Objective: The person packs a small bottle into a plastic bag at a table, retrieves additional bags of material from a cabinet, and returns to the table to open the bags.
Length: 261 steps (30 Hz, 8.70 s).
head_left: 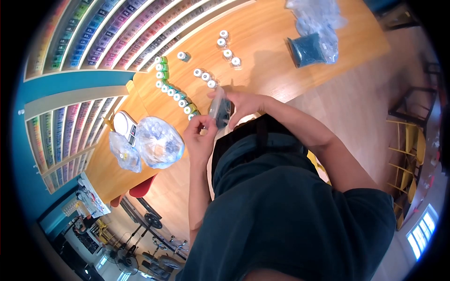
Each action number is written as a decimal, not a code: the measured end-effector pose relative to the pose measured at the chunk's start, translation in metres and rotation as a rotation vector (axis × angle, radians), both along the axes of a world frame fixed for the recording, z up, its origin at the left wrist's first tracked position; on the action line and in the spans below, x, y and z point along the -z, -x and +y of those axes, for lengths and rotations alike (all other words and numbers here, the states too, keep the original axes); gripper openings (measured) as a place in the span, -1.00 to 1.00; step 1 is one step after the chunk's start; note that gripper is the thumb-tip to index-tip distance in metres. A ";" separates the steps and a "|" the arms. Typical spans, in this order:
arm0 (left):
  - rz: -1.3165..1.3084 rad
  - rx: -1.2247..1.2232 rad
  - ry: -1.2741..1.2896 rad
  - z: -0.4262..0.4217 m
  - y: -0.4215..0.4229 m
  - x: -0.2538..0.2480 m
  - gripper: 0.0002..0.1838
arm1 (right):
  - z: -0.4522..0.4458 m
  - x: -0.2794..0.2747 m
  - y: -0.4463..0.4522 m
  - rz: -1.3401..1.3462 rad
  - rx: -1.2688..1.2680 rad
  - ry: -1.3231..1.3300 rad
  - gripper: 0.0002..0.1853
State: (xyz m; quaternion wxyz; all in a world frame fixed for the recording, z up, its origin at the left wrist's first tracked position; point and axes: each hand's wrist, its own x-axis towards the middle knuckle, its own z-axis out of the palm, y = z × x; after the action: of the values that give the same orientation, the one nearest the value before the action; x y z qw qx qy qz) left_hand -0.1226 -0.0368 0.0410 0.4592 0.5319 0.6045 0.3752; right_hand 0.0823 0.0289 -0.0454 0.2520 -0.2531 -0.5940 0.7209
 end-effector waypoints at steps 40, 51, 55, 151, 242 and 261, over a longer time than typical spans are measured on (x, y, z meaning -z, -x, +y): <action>0.278 0.185 -0.393 -0.022 -0.015 -0.146 -0.81 | -0.032 -0.142 0.016 0.319 -0.410 0.098 -0.23; 0.362 0.102 -0.402 -0.019 -0.008 -0.148 -0.86 | -0.032 -0.167 0.023 0.251 -0.323 0.137 -0.58; 0.342 0.087 -0.378 -0.016 -0.007 -0.148 -0.88 | -0.028 -0.165 0.021 0.206 -0.352 0.236 -0.60; 0.184 0.361 -0.011 0.016 -0.004 -0.121 -0.92 | -0.041 -0.113 0.040 0.200 -0.212 0.751 -0.78; 0.147 0.396 -0.179 -0.017 0.025 -0.166 -0.92 | 0.009 -0.201 -0.037 -0.149 0.039 -1.028 -0.94; -0.371 -0.583 -0.126 -0.066 0.153 -0.123 -0.93 | 0.017 -0.139 0.029 -0.491 0.226 -0.404 -0.72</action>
State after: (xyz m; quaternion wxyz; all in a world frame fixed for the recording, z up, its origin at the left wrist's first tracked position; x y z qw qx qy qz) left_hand -0.2757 -0.1026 0.1641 0.4010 0.2868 0.6127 0.6176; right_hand 0.0534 0.0456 0.0936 0.2246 -0.4283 -0.7361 0.4736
